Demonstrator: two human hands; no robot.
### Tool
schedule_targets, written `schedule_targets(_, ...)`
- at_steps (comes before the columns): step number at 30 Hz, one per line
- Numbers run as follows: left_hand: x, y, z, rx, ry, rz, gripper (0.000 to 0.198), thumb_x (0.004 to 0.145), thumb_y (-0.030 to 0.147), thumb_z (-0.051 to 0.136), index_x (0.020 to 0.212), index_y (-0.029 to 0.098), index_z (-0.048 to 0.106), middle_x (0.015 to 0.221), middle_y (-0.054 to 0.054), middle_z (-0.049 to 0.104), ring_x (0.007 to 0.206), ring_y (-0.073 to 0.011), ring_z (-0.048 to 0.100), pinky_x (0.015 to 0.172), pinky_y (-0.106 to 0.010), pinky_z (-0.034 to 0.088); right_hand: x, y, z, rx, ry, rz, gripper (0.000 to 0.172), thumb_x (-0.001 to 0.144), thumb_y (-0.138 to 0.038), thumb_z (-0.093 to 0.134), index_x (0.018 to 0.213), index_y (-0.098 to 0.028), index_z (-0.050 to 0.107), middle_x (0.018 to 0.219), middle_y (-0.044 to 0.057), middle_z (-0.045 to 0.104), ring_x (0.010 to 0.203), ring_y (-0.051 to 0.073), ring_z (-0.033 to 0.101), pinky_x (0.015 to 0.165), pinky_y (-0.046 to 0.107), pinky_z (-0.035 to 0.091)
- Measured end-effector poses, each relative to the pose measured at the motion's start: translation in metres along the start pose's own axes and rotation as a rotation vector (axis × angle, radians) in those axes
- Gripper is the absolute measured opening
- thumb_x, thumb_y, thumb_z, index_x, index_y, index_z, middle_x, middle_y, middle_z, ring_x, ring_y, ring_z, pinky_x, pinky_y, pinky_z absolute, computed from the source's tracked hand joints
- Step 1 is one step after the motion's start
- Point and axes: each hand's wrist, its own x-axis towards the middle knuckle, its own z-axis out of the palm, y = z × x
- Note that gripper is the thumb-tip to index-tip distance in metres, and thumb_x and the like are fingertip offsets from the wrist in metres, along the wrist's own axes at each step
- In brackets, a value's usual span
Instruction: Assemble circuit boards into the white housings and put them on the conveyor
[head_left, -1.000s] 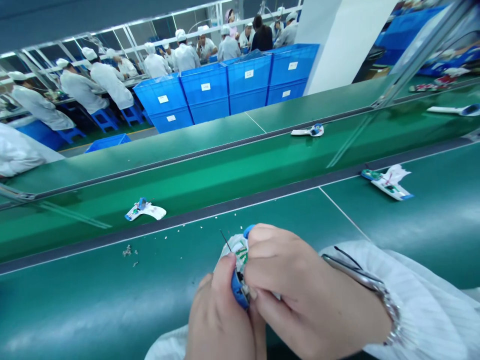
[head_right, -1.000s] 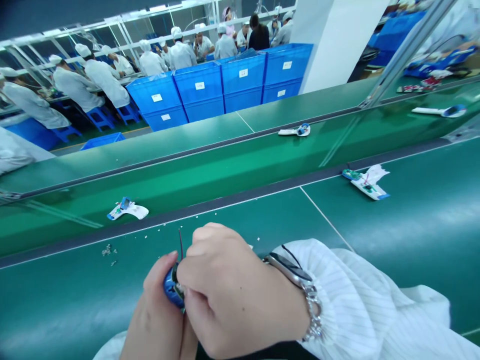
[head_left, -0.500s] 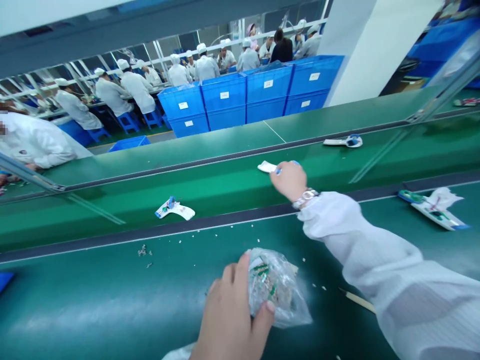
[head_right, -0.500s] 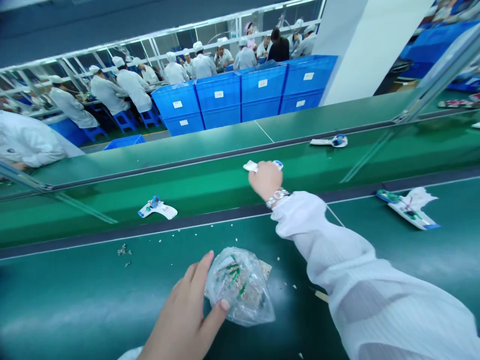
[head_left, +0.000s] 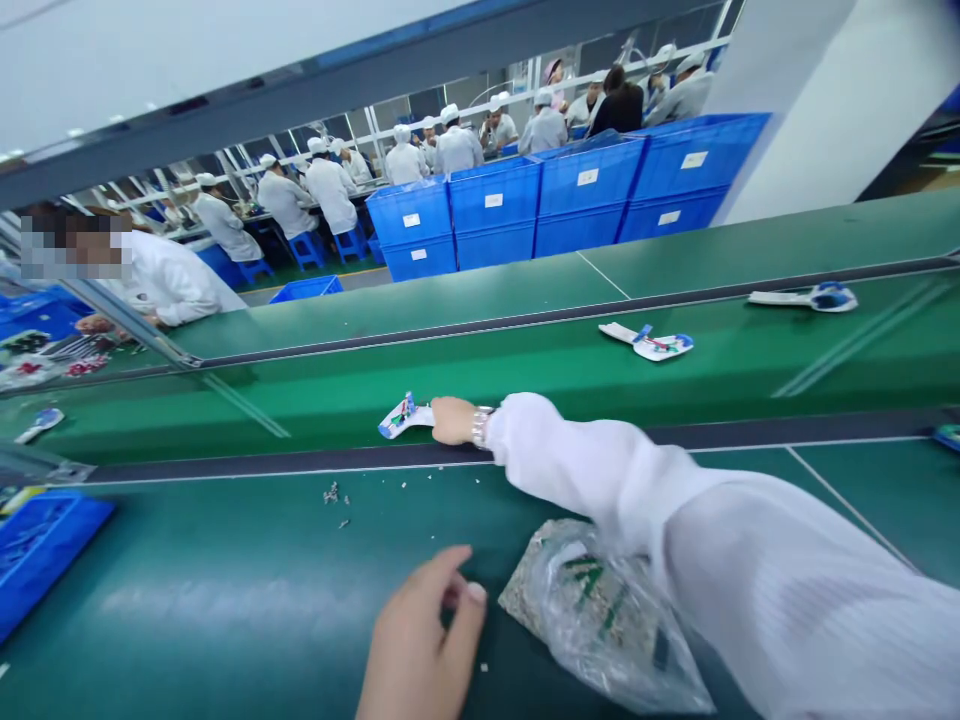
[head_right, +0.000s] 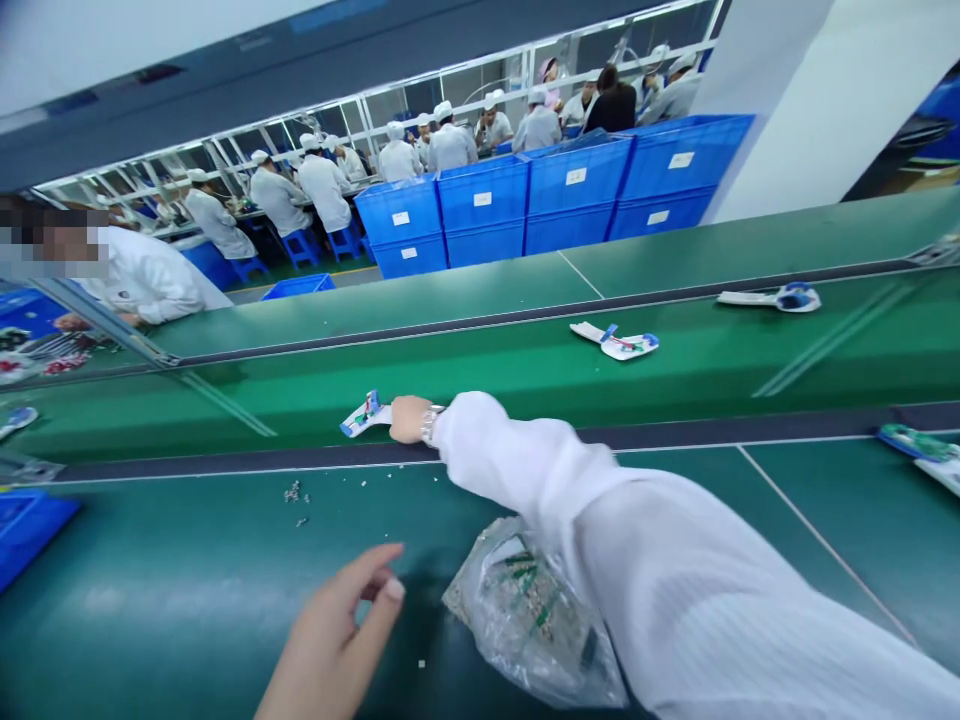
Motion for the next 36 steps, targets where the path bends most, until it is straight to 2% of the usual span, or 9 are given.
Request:
schedule_targets(2,0.008,-0.006,-0.005,-0.257,0.124,-0.105,0.032,0.077,0.047,0.063,0.091,0.02,0.073,0.076,-0.005,0.069,0.074,-0.0243,0.063,0.074,-0.035,0.047,-0.029,0.017,-0.013,0.01,-0.08,-0.147,0.023,0.092,-0.029,0.058,0.108,-0.013,0.06,0.106,0.007,0.063,0.091,0.018,0.062,0.079,0.036,0.053)
schedule_targets(5,0.023,-0.004,-0.006,-0.53,0.121,-0.138,0.038,0.077,0.055,0.059,0.083,0.019,0.068,0.07,-0.002,0.066,0.064,-0.0191,0.062,0.064,-0.031,0.049,-0.087,0.036,-0.032,0.046,-0.191,-0.366,0.017,0.081,-0.008,0.063,0.098,-0.012,0.063,0.091,0.001,0.065,0.081,0.014,0.061,0.072,0.025,0.049)
schedule_targets(10,0.027,0.03,0.001,-0.618,-0.224,-0.119,0.04,0.083,0.05,0.054,0.091,0.016,0.072,0.082,-0.01,0.072,0.068,-0.0215,0.065,0.059,-0.031,0.051,-0.167,0.04,-0.053,0.059,-0.28,-0.566,0.037,0.069,0.006,0.054,0.095,-0.015,0.069,0.09,-0.001,0.068,0.084,0.012,0.061,0.075,0.019,0.042)
schedule_targets(13,0.013,0.053,0.0,-0.424,-0.414,0.007,0.03,0.085,0.042,0.058,0.08,0.019,0.076,0.081,-0.008,0.072,0.074,-0.0231,0.065,0.064,-0.029,0.05,-0.189,0.037,-0.057,0.0,-0.291,-0.56,0.038,0.066,0.006,0.053,0.09,-0.016,0.072,0.081,0.001,0.068,0.074,0.014,0.058,0.068,0.021,0.04)
schedule_targets(17,-0.006,0.072,-0.005,-0.057,-0.591,0.288,0.039,0.094,0.034,0.042,0.071,0.025,0.073,0.081,-0.004,0.067,0.08,-0.0218,0.063,0.071,-0.027,0.047,-0.201,0.041,-0.057,-0.016,-0.334,-0.524,0.038,0.065,0.005,0.052,0.088,-0.015,0.074,0.077,0.002,0.069,0.07,0.015,0.058,0.064,0.023,0.038)
schedule_targets(23,-0.014,0.078,-0.012,0.036,-0.693,0.338,0.024,0.089,0.022,0.046,0.076,0.021,0.067,0.096,-0.005,0.059,0.097,-0.0205,0.056,0.082,-0.028,0.041,-0.201,0.054,-0.051,0.134,-0.533,-0.542,0.042,0.065,0.003,0.059,0.102,-0.011,0.072,0.088,0.004,0.071,0.078,0.015,0.063,0.068,0.018,0.044)
schedule_targets(26,-0.011,0.076,-0.011,-0.088,-0.751,0.335,0.017,0.088,0.025,0.053,0.079,0.021,0.066,0.101,-0.006,0.06,0.104,-0.0225,0.053,0.086,-0.03,0.039,-0.199,0.058,-0.047,0.219,-0.609,-0.555,0.043,0.065,0.002,0.063,0.106,-0.008,0.071,0.093,0.006,0.071,0.083,0.016,0.064,0.072,0.019,0.046)
schedule_targets(31,-0.011,0.065,-0.002,-0.48,-0.938,0.119,0.027,0.082,0.047,0.065,0.081,0.02,0.063,0.077,0.0,0.059,0.071,-0.014,0.048,0.068,-0.025,0.037,-0.195,0.062,-0.035,0.35,-0.71,-0.593,0.041,0.064,0.0,0.068,0.105,-0.006,0.071,0.098,0.007,0.071,0.091,0.019,0.065,0.08,0.021,0.048)
schedule_targets(36,-0.018,0.051,0.012,-0.766,-0.978,-0.035,0.032,0.071,0.042,0.08,0.077,0.019,0.059,0.074,0.002,0.053,0.068,-0.0108,0.045,0.062,-0.021,0.033,-0.191,0.062,-0.021,0.506,-0.771,-0.601,0.032,0.059,-0.002,0.074,0.091,-0.009,0.072,0.088,0.004,0.071,0.084,0.017,0.067,0.077,0.02,0.049)
